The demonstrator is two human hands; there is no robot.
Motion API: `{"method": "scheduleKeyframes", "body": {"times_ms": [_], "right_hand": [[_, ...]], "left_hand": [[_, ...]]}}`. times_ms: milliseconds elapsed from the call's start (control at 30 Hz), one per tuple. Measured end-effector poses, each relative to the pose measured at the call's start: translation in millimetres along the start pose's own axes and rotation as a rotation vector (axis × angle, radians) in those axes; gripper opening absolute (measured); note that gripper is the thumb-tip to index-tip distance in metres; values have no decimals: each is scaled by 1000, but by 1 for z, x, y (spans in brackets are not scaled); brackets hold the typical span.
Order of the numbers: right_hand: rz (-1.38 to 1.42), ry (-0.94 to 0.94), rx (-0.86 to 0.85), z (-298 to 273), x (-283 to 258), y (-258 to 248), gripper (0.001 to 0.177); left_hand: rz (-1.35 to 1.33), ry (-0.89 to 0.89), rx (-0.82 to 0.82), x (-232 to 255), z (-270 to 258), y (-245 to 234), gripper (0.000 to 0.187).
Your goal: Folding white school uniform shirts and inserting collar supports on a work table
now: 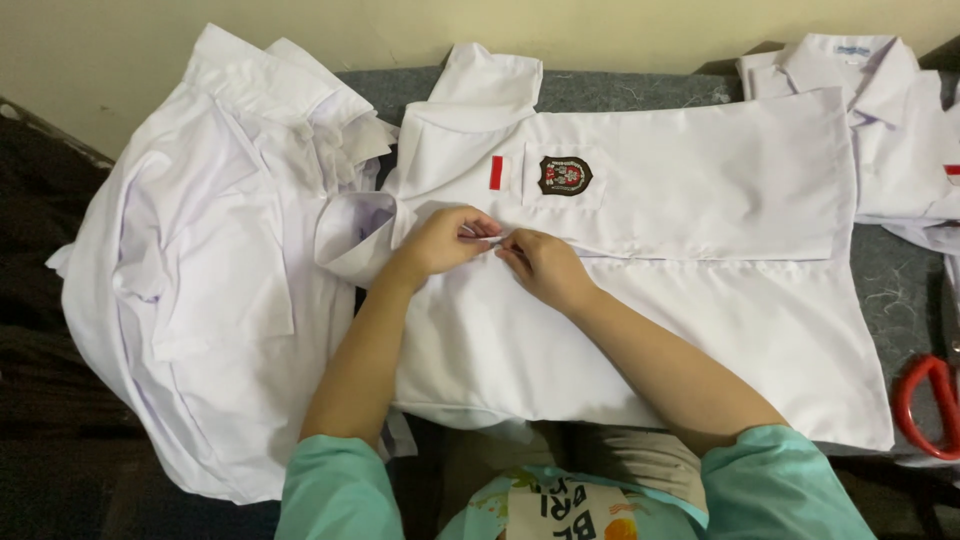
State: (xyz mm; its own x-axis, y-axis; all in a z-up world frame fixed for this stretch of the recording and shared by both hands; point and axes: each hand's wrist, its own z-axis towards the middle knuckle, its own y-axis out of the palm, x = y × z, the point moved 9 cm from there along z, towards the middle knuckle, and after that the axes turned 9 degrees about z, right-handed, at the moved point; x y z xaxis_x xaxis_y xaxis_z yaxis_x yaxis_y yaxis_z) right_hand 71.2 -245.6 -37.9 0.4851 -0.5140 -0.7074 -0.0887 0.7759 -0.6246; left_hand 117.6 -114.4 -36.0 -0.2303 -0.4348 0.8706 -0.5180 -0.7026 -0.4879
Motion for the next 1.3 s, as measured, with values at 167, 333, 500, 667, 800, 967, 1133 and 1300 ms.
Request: {"method": "scheduleKeyframes", "body": {"times_ms": [167, 333, 500, 667, 800, 967, 1133, 1300], "right_hand": [[16, -15, 59, -2, -1, -2, 12], [-7, -16, 94, -3, 2, 0, 10], [-50, 11, 111, -1, 2, 0, 9], [-130, 12, 125, -1, 4, 4, 9], [-200, 14, 155, -4, 2, 5, 9], [-274, -211, 265, 0, -40, -19, 15], [-317, -205, 238, -3, -10, 1, 12], [-299, -232, 267, -3, -8, 3, 12]], "left_hand": [[134, -59, 83, -17, 5, 1, 18], [39, -117, 54, -40, 10, 1, 18], [41, -84, 16, -38, 11, 2, 18], [26, -32, 2, -20, 4, 0, 16], [46, -3, -9, -16, 3, 1, 14], [12, -12, -34, -32, 10, 8, 17], [8, -31, -63, -22, 2, 6, 18], [3, -99, -42, -32, 4, 5, 23]]}}
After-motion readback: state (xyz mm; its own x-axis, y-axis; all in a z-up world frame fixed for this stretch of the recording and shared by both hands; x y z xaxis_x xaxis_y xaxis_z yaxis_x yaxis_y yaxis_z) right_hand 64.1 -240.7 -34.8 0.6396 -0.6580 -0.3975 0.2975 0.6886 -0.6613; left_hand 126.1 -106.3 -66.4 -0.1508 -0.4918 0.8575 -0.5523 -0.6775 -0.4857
